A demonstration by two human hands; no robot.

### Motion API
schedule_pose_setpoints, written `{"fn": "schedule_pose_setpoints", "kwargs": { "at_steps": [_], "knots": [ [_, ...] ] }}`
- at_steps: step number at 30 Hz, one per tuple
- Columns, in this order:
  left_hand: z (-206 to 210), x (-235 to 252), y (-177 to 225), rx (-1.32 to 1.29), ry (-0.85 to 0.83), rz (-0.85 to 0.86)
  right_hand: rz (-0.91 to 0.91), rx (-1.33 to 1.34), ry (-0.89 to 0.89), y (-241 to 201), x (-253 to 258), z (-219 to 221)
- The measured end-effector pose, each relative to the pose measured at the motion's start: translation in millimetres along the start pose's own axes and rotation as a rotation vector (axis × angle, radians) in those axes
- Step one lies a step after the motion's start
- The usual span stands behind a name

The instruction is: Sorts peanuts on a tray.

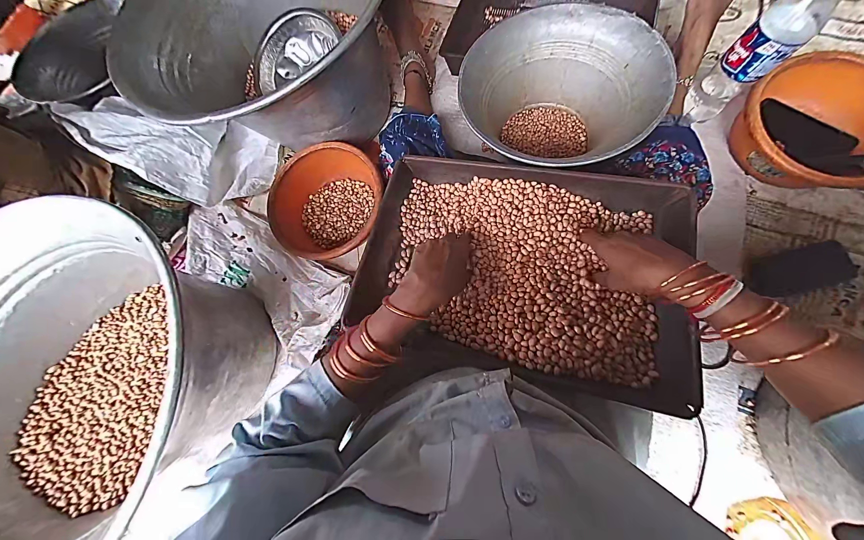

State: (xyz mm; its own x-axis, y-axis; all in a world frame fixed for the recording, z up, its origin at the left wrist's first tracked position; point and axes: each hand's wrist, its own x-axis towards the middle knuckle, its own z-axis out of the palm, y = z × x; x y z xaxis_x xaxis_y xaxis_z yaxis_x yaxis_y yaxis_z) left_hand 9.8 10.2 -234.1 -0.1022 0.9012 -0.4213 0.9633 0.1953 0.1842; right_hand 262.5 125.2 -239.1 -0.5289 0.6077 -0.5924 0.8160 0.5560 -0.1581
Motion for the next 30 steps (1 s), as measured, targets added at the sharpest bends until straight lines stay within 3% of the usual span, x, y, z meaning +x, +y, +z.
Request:
{"fn": "schedule_pose_setpoints", "kwargs": {
  "at_steps": [5,9,11,15,18,21,26,28,30],
  "knots": [
    [2.7,-1.2,41.1,-0.249,-0.208,0.21,-0.125,0.273,-0.103,-28.4,-6.6,-2.0],
    [-11.6,-6.5,43.4,-0.649,-0.205,0.428,-0.124,0.519,0.001,-37.7,-29.3,-14.8],
    [-21.4,-5.0,31.0,-0.759,-0.124,0.468,-0.248,0.607,0.091,-27.6,-35.4,-15.5],
    [-43.3,33.4,3.2,-0.305,0.245,0.239,-0.544,0.791,0.053,-4.9,-24.7,-24.6],
    [-36.5,57.2,-14.4,-0.129,0.265,0.117,-0.559,0.827,0.141,4.1,-26.2,-32.1],
    [-22.2,68.1,-17.8,-0.136,0.229,0.103,-0.487,0.784,0.275,16.3,-22.1,-34.2],
    [-13.9,69.8,-11.8,-0.114,0.161,0.108,-0.364,0.685,0.326,26.7,-14.5,-37.4],
    [-16.5,66.8,-18.2,-0.121,0.178,0.089,-0.339,0.612,0.344,29.5,-12.7,-35.2],
    [-29.3,58.0,-33.8,-0.089,0.264,-0.033,-0.317,0.504,0.359,32.7,-10.5,-32.6]
  ]
}}
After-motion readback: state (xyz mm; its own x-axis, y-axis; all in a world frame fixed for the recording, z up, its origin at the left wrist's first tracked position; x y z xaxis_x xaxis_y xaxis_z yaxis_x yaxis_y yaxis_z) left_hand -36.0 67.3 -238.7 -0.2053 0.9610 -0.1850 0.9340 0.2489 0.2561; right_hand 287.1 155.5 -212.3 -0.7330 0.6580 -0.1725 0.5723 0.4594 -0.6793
